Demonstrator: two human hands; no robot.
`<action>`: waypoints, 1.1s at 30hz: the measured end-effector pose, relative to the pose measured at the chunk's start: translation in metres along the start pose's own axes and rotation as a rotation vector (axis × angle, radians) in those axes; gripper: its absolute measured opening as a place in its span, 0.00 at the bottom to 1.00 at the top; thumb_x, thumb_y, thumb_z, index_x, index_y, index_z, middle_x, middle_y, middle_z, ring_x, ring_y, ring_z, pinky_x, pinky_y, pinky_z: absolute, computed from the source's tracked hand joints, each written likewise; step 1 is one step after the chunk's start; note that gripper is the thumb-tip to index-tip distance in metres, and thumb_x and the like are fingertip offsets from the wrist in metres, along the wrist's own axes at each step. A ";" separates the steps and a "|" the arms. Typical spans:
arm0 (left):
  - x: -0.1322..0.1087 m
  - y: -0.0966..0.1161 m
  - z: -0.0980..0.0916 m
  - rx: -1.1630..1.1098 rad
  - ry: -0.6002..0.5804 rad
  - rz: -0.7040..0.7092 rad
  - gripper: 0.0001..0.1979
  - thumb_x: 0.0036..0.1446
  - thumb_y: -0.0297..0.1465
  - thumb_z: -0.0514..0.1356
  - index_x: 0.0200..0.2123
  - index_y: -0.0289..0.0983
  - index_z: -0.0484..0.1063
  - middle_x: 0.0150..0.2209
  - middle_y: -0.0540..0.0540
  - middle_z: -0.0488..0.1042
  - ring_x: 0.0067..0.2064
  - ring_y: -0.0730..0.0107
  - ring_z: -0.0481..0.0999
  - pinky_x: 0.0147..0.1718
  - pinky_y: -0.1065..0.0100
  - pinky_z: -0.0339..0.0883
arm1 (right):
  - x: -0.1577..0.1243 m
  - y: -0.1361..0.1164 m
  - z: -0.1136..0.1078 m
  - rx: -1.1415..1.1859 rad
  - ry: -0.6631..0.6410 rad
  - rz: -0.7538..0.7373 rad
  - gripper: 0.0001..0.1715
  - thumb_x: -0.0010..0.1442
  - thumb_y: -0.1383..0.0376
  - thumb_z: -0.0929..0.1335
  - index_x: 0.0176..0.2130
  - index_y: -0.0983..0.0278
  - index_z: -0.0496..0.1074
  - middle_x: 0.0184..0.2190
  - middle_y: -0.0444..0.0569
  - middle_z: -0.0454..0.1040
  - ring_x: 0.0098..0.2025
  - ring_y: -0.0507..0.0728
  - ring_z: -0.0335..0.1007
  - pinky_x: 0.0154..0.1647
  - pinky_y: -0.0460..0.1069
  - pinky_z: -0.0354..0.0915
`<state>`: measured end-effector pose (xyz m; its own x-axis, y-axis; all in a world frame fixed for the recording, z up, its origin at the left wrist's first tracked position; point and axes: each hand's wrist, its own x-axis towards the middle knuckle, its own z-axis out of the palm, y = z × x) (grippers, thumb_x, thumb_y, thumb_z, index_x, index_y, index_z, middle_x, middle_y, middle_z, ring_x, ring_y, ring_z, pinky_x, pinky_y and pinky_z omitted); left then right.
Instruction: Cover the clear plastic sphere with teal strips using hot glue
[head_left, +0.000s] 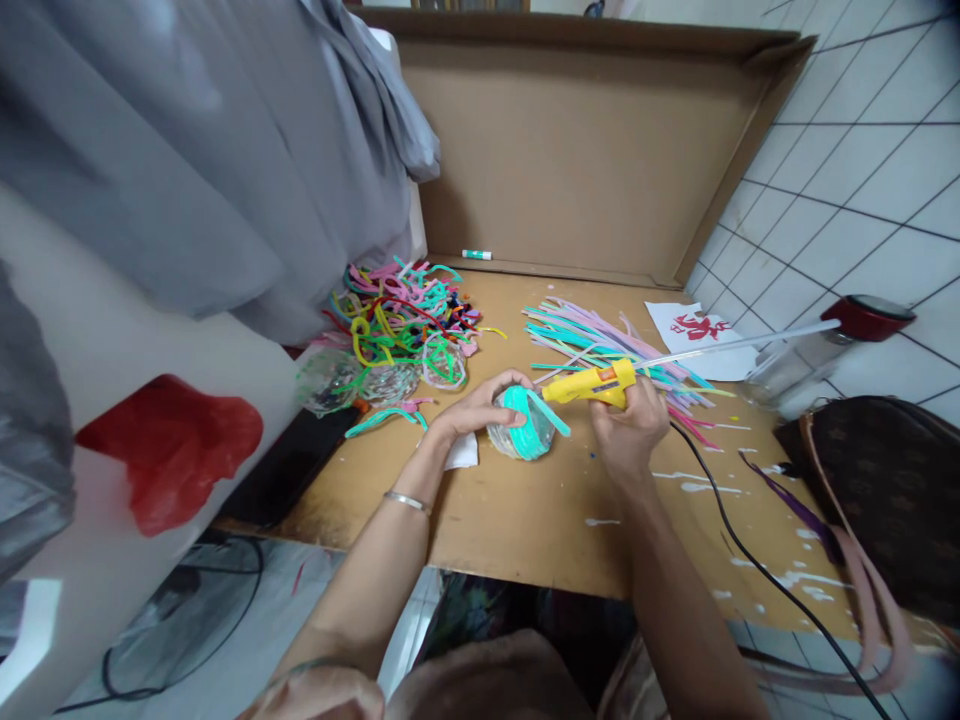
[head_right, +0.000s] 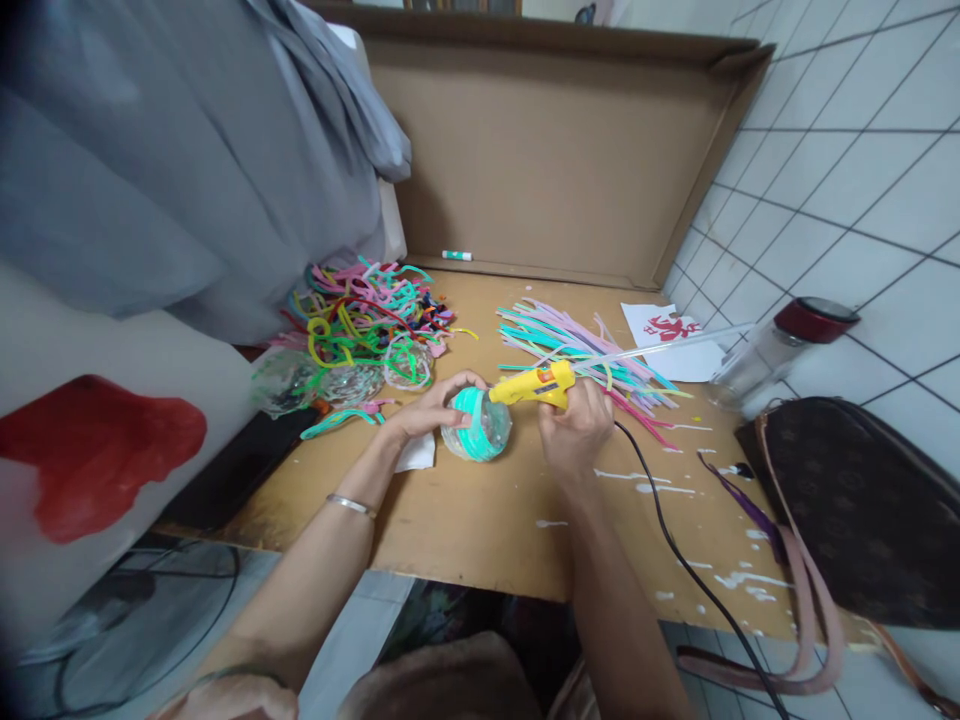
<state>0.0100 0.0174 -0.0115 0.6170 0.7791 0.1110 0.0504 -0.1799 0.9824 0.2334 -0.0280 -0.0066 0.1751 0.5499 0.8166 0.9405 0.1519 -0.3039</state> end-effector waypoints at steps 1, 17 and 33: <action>0.000 -0.001 0.000 0.004 -0.002 0.002 0.27 0.39 0.38 0.67 0.44 0.37 0.65 0.43 0.47 0.69 0.43 0.65 0.67 0.41 0.69 0.61 | 0.000 0.000 0.000 -0.001 -0.004 -0.002 0.06 0.48 0.67 0.63 0.25 0.59 0.58 0.25 0.46 0.64 0.31 0.58 0.62 0.34 0.51 0.56; 0.001 0.003 0.001 -0.037 -0.006 0.004 0.27 0.38 0.37 0.68 0.43 0.36 0.65 0.46 0.44 0.72 0.48 0.60 0.69 0.46 0.65 0.63 | 0.001 0.001 0.000 -0.025 0.018 0.005 0.07 0.45 0.65 0.64 0.24 0.59 0.57 0.24 0.45 0.63 0.29 0.57 0.60 0.32 0.51 0.55; 0.001 -0.001 -0.001 -0.027 -0.004 0.010 0.27 0.39 0.38 0.67 0.43 0.36 0.65 0.44 0.46 0.71 0.46 0.62 0.68 0.45 0.66 0.62 | 0.002 -0.001 0.000 0.037 -0.102 0.183 0.08 0.46 0.60 0.65 0.28 0.61 0.66 0.27 0.48 0.70 0.32 0.59 0.64 0.34 0.52 0.59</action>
<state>0.0101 0.0187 -0.0120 0.6203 0.7751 0.1202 0.0233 -0.1713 0.9849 0.2328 -0.0272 -0.0049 0.3094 0.6513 0.6929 0.8841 0.0715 -0.4619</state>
